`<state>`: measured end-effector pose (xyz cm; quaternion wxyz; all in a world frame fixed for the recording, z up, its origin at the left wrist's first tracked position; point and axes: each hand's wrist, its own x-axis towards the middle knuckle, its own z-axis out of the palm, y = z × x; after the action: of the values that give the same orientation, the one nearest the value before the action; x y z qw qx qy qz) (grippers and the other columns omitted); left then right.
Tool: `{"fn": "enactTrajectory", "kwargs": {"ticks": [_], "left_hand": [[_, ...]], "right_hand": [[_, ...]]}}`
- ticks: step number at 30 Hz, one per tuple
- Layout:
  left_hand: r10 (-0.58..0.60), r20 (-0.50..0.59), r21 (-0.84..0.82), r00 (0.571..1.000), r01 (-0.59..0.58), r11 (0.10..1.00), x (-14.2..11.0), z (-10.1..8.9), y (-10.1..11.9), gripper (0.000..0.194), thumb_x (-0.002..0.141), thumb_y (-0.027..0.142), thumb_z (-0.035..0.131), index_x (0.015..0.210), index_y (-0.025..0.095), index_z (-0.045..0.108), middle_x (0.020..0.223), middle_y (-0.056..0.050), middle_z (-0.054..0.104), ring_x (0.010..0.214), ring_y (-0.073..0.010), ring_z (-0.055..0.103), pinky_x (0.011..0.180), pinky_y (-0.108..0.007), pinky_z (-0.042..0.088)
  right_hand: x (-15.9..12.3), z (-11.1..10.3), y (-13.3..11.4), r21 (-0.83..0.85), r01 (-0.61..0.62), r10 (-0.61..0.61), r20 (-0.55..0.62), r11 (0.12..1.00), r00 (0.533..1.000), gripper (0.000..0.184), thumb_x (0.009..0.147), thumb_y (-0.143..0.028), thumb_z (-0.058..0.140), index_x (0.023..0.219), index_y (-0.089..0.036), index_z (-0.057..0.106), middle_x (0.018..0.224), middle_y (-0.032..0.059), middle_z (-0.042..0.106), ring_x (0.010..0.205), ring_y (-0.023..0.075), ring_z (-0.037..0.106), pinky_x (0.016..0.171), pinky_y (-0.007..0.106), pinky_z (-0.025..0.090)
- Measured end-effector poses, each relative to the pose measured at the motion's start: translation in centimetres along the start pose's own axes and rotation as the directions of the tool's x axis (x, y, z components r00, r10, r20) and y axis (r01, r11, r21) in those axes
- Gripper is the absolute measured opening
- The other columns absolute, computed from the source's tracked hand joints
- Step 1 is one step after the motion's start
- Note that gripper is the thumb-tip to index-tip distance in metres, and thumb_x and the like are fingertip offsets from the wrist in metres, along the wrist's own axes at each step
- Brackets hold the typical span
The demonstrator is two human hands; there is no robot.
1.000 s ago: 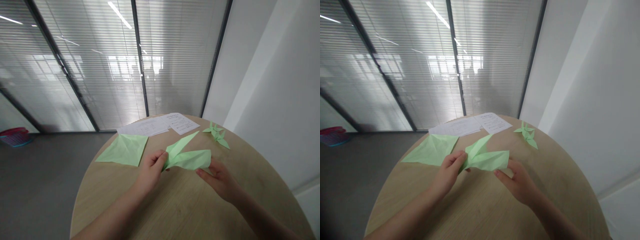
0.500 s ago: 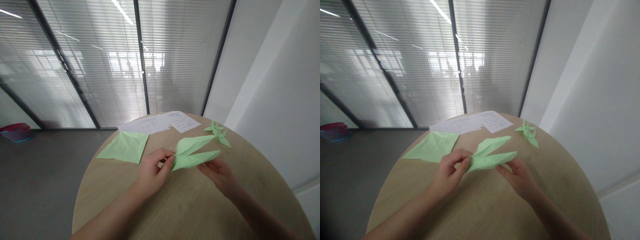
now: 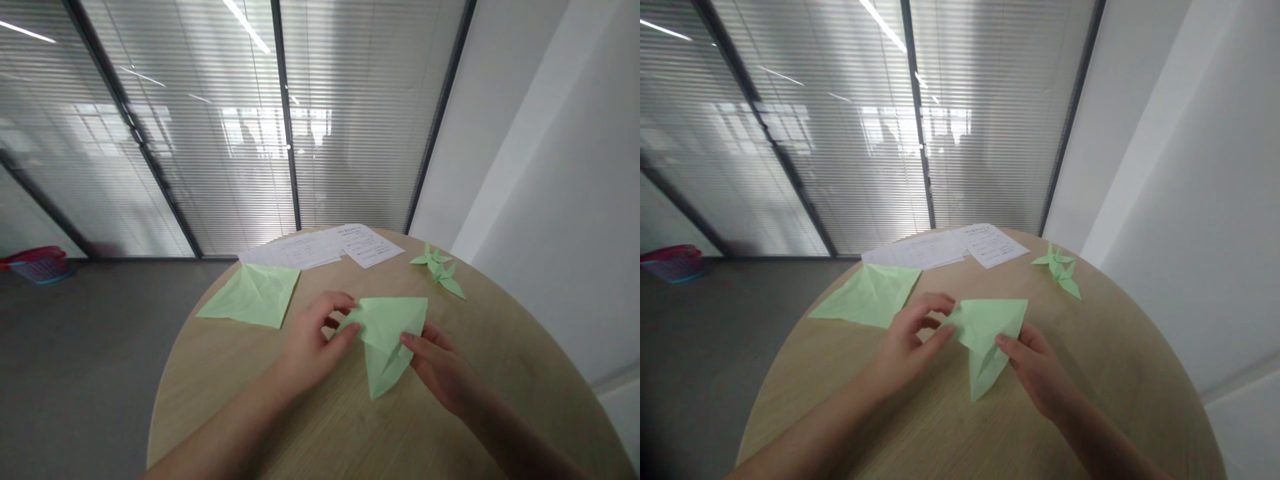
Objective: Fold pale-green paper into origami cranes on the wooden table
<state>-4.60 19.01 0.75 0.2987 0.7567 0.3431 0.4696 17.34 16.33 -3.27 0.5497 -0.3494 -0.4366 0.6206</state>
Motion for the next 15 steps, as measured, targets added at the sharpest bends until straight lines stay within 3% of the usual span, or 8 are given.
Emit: {"fn": "enactTrajectory", "kwargs": {"ticks": [3, 8, 15], "left_hand": [[-0.042, 0.034, -0.019, 0.999, 0.043, 0.999, 0.0, 0.2, -0.3, 0.025, 0.085, 0.020, 0.064, 0.110, 0.022, 0.063, 0.107, -0.007, 0.067, 0.096, -0.0178, 0.063, 0.077, -0.029, 0.055], [-0.170, 0.071, -0.240, 0.983, 0.183, 0.953, 0.4, 0.3, -0.6, 0.040, 0.080, 0.019, 0.065, 0.120, 0.020, 0.058, 0.108, -0.008, 0.065, 0.088, -0.0157, 0.062, 0.071, -0.028, 0.054], [-0.308, 0.176, -0.290, 0.935, 0.348, 0.891, 0.9, 0.2, -1.4, 0.045, 0.075, 0.020, 0.070, 0.119, 0.018, 0.056, 0.073, 0.004, 0.060, 0.065, -0.0106, 0.056, 0.063, -0.025, 0.043]], "right_hand": [[-0.1, -0.1, 0.0, 0.053, -0.031, 0.032, -0.014, 0.998, 0.999, 0.031, 0.075, -0.038, 0.077, 0.100, -0.021, 0.074, 0.102, 0.0112, 0.076, 0.102, 0.0295, 0.069, 0.091, 0.043, 0.053], [0.0, -0.6, 0.1, 0.082, -0.038, 0.043, -0.052, 0.996, 0.998, 0.028, 0.072, -0.034, 0.076, 0.097, -0.021, 0.074, 0.099, 0.0105, 0.076, 0.100, 0.0302, 0.069, 0.090, 0.044, 0.053], [0.2, -0.9, 0.2, -0.003, -0.024, 0.024, -0.060, 1.000, 0.998, 0.028, 0.072, -0.039, 0.076, 0.094, -0.022, 0.074, 0.096, 0.0092, 0.076, 0.095, 0.0293, 0.070, 0.087, 0.043, 0.053]]}}
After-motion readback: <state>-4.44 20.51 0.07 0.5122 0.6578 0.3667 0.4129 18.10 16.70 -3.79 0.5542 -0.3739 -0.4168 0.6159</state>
